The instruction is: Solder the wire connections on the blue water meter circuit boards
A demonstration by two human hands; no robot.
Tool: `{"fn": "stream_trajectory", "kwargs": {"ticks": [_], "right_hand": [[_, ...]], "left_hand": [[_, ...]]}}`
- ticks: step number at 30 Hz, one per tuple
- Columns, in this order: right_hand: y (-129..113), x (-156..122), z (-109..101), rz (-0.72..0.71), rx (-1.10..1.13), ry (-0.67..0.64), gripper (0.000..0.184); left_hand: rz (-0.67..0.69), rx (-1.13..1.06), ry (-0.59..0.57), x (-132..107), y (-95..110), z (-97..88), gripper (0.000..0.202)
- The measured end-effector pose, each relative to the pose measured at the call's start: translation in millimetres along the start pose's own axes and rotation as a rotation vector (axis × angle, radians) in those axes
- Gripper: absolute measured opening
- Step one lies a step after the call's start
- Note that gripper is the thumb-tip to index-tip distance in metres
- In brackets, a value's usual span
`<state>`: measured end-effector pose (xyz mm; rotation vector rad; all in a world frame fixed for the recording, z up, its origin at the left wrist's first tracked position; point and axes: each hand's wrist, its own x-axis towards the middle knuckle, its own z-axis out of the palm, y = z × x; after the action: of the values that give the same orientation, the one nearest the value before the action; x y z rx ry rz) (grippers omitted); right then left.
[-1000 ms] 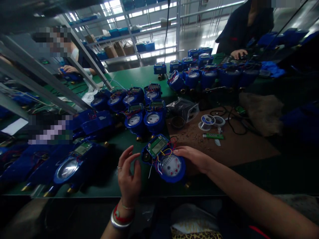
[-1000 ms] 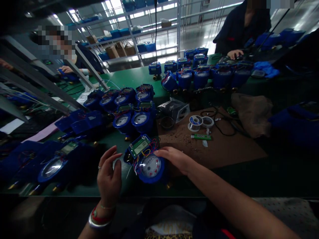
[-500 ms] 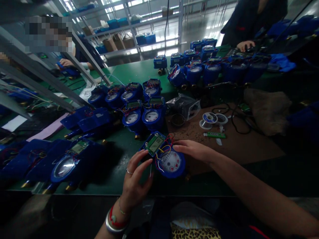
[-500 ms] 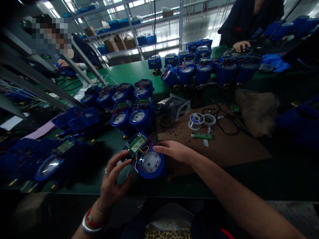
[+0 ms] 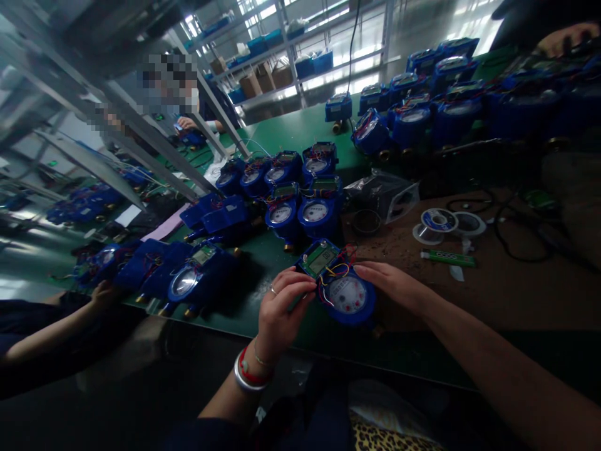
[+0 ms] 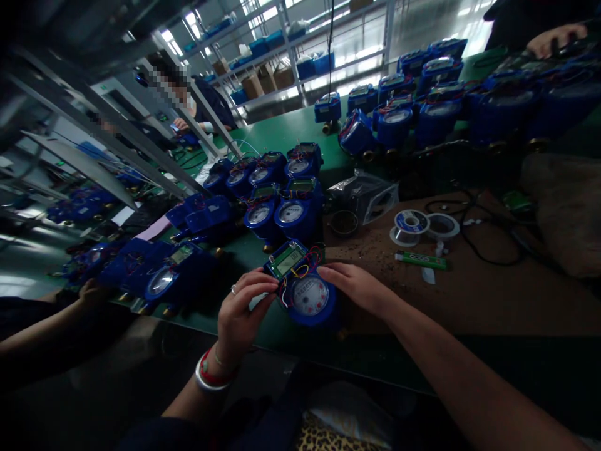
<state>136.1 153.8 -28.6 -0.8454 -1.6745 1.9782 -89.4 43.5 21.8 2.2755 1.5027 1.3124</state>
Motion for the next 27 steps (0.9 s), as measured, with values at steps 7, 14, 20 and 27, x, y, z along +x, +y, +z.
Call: {"fn": "stream_trajectory", "kwargs": {"ticks": [7, 14, 20, 27], "right_hand": [[1.7, -0.2, -0.2, -0.011, -0.013, 0.011, 0.052], [-0.4, -1.9, 1.9, -0.015, -0.002, 0.041, 0.052], [-1.1, -0.5, 3.0, -0.029, 0.010, 0.020, 0.053], [-4.7, -2.5, 7.2, -0.031, -0.076, 0.097, 0.064]], "left_hand": [[-0.300, -0.124, 0.103, 0.4, 3.2, 10.7, 0.011], [-0.148, -0.080, 0.014, 2.6, 15.4, 9.1, 0.008], [-0.065, 0.184, -0.055, 7.0, 31.3, 10.0, 0.026], [-0.019, 0.403, -0.053, 9.8, 35.6, 5.9, 0.006]]}}
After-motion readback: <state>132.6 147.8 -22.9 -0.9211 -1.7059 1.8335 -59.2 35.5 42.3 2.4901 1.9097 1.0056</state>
